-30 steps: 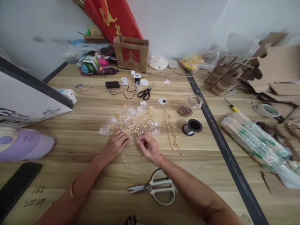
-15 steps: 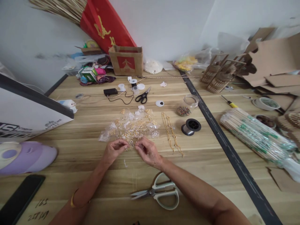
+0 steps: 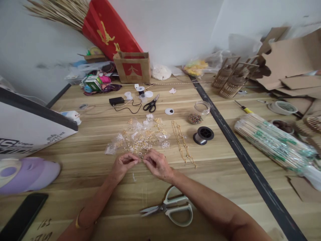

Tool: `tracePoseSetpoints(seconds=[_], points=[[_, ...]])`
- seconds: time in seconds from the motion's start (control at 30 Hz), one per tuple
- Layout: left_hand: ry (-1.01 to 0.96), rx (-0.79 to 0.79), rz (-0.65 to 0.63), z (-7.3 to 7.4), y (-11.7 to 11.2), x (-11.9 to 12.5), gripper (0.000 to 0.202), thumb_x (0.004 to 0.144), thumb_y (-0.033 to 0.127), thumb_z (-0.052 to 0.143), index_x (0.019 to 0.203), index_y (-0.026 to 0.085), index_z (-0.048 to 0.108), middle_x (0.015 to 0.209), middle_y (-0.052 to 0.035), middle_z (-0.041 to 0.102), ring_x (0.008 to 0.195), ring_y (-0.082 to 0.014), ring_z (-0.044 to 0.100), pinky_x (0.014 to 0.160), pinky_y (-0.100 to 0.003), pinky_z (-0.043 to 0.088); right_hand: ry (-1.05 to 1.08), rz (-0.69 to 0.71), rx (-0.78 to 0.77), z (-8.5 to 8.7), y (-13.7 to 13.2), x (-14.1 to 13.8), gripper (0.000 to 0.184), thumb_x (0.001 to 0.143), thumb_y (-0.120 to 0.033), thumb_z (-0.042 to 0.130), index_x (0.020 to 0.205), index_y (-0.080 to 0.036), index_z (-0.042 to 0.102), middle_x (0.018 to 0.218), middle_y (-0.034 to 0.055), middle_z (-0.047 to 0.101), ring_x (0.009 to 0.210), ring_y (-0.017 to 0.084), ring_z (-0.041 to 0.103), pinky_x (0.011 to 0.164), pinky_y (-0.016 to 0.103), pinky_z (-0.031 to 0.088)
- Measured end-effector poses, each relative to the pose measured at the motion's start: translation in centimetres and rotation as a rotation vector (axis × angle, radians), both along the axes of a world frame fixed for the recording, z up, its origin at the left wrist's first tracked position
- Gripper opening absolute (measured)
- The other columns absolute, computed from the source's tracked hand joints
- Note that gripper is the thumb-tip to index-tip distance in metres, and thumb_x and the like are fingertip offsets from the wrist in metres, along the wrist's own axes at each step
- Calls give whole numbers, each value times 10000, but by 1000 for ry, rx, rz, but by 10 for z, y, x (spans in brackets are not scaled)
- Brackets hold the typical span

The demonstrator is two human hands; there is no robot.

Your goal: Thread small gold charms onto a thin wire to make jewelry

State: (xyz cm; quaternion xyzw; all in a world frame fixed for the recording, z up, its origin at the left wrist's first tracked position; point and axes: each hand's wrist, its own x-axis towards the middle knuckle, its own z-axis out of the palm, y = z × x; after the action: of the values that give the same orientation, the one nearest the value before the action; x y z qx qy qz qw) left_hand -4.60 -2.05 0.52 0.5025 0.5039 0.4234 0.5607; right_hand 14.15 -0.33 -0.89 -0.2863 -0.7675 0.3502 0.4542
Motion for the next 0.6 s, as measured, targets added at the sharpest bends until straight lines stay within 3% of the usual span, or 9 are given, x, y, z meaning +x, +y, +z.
tracePoseSetpoints(seconds=[0.6], points=[[-16,76,-34,5,-1,7,147,657,268,744,645,140,673,690,-41,650,695,-153,591,682,-257,472,-50,35,2,-3,0,-1,104,894,-242,518,868,-179,596,734,40,568,665,143,532,591,255,430]])
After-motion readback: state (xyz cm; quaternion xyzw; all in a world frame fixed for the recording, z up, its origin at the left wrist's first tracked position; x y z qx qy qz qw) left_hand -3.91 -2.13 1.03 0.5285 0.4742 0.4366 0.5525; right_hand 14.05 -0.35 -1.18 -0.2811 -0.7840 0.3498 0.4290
